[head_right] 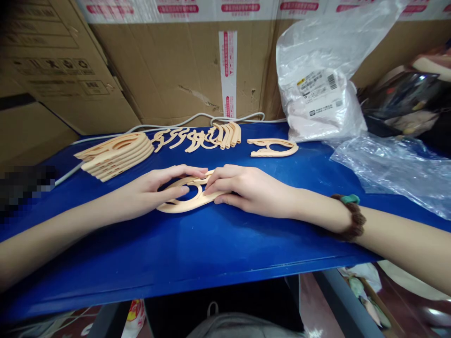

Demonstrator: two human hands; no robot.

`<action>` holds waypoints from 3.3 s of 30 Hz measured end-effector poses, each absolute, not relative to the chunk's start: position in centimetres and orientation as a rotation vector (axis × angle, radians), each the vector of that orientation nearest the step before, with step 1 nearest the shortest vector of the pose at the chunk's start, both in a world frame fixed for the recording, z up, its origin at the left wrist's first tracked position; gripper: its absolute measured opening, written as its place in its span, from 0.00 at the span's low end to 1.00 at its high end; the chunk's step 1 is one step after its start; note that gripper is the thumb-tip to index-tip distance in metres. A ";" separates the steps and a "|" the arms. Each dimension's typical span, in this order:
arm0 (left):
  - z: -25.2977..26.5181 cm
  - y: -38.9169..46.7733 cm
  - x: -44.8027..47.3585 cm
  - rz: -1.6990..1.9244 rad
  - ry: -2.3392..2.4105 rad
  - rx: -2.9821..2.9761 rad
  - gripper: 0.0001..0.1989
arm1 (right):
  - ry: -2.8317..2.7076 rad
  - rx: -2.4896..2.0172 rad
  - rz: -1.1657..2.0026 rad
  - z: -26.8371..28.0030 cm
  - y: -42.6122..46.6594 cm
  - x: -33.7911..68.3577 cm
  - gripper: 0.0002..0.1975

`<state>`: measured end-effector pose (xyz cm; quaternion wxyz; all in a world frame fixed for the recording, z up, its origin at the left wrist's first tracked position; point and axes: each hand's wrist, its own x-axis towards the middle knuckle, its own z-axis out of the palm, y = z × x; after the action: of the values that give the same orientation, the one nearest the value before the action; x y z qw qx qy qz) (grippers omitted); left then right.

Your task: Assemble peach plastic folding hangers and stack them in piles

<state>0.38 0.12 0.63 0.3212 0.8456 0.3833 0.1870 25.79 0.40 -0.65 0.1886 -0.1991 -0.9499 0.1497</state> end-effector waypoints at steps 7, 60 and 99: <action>-0.1 0.9 0.0 0.590 0.969 2.348 0.20 | -2.677 -0.545 0.396 -0.5 0.6 26.0 0.14; 0.4 -0.7 0.5 0.500 1.045 2.671 0.34 | -2.695 -0.743 0.233 -0.4 0.9 26.3 0.42; 0.2 -0.8 0.6 0.477 1.242 2.563 0.37 | -2.507 -1.451 0.317 4.8 7.6 36.8 0.39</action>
<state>0.60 -0.80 0.21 0.1267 0.8804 0.4266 0.1639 36.80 7.65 4.76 0.1134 -0.4948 -0.8548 0.1081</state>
